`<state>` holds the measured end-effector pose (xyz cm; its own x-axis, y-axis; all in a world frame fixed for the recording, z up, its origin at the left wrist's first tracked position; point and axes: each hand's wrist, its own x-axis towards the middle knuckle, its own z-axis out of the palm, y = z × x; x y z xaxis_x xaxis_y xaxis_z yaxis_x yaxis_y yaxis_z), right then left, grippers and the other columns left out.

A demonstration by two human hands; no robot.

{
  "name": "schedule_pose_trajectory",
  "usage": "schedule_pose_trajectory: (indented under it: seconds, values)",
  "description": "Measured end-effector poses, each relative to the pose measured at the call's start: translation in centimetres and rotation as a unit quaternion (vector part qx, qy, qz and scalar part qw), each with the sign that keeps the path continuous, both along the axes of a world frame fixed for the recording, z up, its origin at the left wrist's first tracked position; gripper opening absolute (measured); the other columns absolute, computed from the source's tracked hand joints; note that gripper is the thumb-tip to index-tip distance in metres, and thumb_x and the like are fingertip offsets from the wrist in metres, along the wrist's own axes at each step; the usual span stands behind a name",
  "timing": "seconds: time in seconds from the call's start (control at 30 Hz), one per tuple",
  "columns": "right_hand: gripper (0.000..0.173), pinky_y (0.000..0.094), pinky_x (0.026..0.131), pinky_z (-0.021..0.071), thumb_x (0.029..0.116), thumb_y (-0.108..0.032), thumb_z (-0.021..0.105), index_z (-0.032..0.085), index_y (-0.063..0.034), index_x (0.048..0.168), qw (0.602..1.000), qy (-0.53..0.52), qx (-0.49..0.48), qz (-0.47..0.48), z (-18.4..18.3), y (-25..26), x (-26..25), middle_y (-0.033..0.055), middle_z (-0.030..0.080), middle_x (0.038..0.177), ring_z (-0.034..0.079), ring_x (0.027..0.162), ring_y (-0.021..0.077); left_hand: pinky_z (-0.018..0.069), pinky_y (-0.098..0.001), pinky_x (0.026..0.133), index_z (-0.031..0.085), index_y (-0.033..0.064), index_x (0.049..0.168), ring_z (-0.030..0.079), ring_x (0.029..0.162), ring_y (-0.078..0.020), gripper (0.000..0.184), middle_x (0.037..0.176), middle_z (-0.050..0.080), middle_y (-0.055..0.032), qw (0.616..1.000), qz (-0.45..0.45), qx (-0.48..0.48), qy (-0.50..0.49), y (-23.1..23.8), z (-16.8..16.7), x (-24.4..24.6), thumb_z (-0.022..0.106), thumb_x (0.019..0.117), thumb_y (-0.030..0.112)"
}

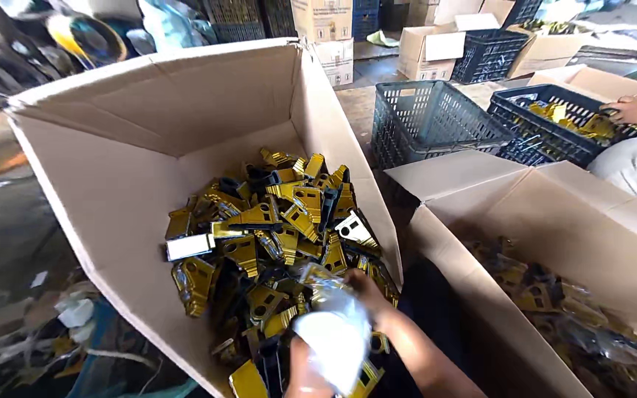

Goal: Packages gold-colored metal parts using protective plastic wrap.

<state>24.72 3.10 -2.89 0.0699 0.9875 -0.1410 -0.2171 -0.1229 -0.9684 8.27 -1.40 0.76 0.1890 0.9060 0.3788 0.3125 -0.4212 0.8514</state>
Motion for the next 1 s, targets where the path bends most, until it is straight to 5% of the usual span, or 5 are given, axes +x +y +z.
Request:
schedule_pose_trajectory:
  seconds: [0.17, 0.27, 0.37, 0.57, 1.0]
  values:
    - [0.068, 0.0300, 0.073, 0.0591, 0.0849, -0.075, 0.054, 0.077, -0.0185, 0.116, 0.883, 0.415, 0.216, 0.024, 1.0, 0.1, 6.5, -0.0018, 0.076, 0.102, 0.072, 0.089, 0.0116, 0.0619, -0.0265, 0.081, 0.054, -0.0097, 0.123, 0.071, 0.086, -0.0047, 0.042, 0.098, 0.073, -0.0024, 0.976, 0.051, -0.163, -0.134, 2.4, 0.7, -3.5, 0.069, 0.0885, 0.010]
    - [0.041, 0.0329, 0.084, 0.0581, 0.1051, -0.033, 0.049, 0.059, -0.0005, 0.128, 0.983, 0.110, 0.120, 0.079, 2.4, -0.3, 3.5, 0.0079, 0.067, 0.115, 0.067, 0.100, 0.0143, 0.0565, -0.0235, 0.092, 0.058, -0.0177, 0.118, 0.069, 0.099, -0.0060, 0.056, 0.105, 0.072, -0.0158, 0.996, 0.038, -0.064, -0.047, 2.3, -0.9, -1.7, 0.083, 0.0746, 0.009]
    - [0.020, 0.0269, 0.081, 0.0584, 0.0930, -0.003, 0.067, 0.065, 0.0071, 0.110, 0.989, -0.070, 0.056, 0.118, 4.4, -1.0, 0.4, 0.0060, 0.070, 0.097, 0.067, 0.085, 0.0067, 0.0525, -0.0326, 0.100, 0.056, -0.0217, 0.119, 0.067, 0.109, -0.0191, 0.064, 0.112, 0.069, -0.0262, 0.998, 0.044, -0.032, -0.015, 2.5, -1.4, 0.6, 0.084, 0.0714, 0.010]
    - [0.026, 0.0216, 0.062, 0.0533, 0.1062, -0.020, 0.051, 0.064, 0.0015, 0.099, 0.992, -0.088, 0.022, 0.084, 4.1, -1.9, 0.8, -0.0009, 0.060, 0.079, 0.058, 0.065, 0.0023, 0.0523, -0.0206, 0.057, 0.067, 0.0058, 0.102, 0.061, 0.060, -0.0032, 0.027, 0.076, 0.069, 0.0040, 0.916, -0.060, -0.308, -0.251, 2.3, 1.3, 1.2, 0.077, 0.0770, 0.004]
    - [0.004, 0.0258, 0.063, 0.0598, 0.0967, -0.005, 0.063, 0.063, -0.0057, 0.093, 0.979, 0.024, 0.016, 0.200, 3.6, -4.4, 0.6, -0.0022, 0.071, 0.079, 0.067, 0.063, 0.0069, 0.0600, -0.0331, 0.080, 0.060, -0.0129, 0.120, 0.071, 0.084, -0.0125, 0.043, 0.098, 0.072, -0.0120, 0.971, 0.178, -0.131, -0.090, 6.7, -2.2, -5.5, 0.073, 0.0881, 0.014]
